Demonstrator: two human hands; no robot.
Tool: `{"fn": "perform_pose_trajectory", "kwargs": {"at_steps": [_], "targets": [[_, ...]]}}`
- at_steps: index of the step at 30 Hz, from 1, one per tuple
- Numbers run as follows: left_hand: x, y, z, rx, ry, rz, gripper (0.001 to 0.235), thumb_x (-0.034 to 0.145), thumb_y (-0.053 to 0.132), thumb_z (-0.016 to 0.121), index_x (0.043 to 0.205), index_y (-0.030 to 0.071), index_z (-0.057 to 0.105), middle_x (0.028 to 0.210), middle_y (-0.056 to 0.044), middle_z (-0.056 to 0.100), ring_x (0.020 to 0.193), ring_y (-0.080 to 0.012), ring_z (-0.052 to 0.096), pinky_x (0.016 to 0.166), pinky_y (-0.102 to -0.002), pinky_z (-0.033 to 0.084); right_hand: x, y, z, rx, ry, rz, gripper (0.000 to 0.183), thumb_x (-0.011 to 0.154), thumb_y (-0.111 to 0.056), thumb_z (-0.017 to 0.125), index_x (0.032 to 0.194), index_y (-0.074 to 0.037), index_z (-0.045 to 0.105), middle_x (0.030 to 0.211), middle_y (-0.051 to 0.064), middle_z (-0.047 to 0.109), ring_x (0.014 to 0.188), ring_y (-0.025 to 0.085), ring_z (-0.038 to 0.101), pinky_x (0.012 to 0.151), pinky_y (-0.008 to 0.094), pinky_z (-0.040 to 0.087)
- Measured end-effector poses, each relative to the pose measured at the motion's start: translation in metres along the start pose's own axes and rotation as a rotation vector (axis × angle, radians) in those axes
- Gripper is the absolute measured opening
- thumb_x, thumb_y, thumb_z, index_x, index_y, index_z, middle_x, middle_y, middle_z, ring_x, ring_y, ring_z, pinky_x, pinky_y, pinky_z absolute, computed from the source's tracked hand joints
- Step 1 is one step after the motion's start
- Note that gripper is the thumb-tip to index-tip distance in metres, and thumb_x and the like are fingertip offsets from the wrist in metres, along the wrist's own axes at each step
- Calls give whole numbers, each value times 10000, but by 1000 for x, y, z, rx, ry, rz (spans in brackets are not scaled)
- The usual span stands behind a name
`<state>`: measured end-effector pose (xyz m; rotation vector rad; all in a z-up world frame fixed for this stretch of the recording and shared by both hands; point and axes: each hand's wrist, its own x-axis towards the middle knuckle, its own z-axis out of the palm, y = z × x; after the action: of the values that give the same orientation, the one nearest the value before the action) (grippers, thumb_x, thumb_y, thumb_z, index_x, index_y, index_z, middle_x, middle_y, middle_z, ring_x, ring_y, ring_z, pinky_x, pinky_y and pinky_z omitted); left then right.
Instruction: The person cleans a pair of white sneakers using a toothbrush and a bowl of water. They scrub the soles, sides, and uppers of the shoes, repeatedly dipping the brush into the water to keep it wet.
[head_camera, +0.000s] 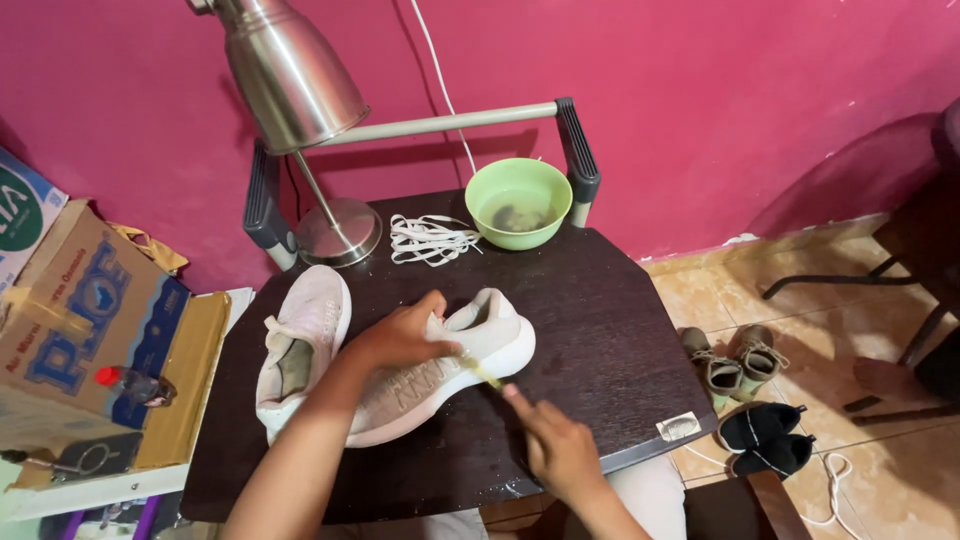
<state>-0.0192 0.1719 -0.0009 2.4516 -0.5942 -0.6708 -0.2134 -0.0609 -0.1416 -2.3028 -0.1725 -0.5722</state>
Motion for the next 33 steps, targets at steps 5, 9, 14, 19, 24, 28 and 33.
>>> {"fn": "perform_pose_trajectory", "kwargs": {"at_steps": [5,9,14,19,24,28,33], "targets": [[13,-16,-11,-86,-69,27,605,789,495,747,1189,212,391,1181,-42,549,1034,-190,512,899,-344,415,16,-2,13,-153,166,183,656,905,-70,524,1505,-337,522,790,5,581,716,238,627,610,417,518],[17,-14,-23,-140,-144,54,553,854,443,709,1241,222,382,1211,-66,543,1057,-188,503,910,-340,412,20,-3,21,-136,23,175,691,896,-87,536,1517,-386,486,779,1,554,676,265,630,561,451,522],[13,-5,-28,-199,-172,-21,449,874,386,700,1194,231,426,1200,-81,579,1075,-190,488,925,-343,383,20,-10,19,-153,-118,151,684,922,-128,527,1529,-434,452,784,19,513,684,321,651,569,492,529],[20,-16,-23,-194,-177,11,507,869,409,701,1245,225,417,1257,-69,555,1103,-192,502,935,-355,402,17,-11,20,-55,-50,27,698,904,-27,555,1513,-365,504,696,-3,509,559,214,561,592,385,538],[7,-7,-19,-172,-152,-37,489,876,369,689,1251,234,406,1120,-92,556,1019,-207,501,883,-354,403,33,14,-8,-81,187,124,641,891,-20,538,1453,-325,585,811,-22,657,663,206,613,636,373,515],[-1,-4,-11,-166,-122,4,484,868,343,683,1232,223,388,1139,-81,571,1015,-208,514,888,-343,399,33,8,-10,-198,13,100,671,856,-48,536,1459,-342,570,818,-16,664,672,232,675,609,454,578],[-11,7,-14,-163,-122,-49,522,855,376,676,1272,236,394,1092,-113,571,984,-229,518,870,-346,392,40,13,-18,-167,229,104,628,897,-35,556,1463,-305,585,787,-22,654,665,207,626,640,379,529]]}}
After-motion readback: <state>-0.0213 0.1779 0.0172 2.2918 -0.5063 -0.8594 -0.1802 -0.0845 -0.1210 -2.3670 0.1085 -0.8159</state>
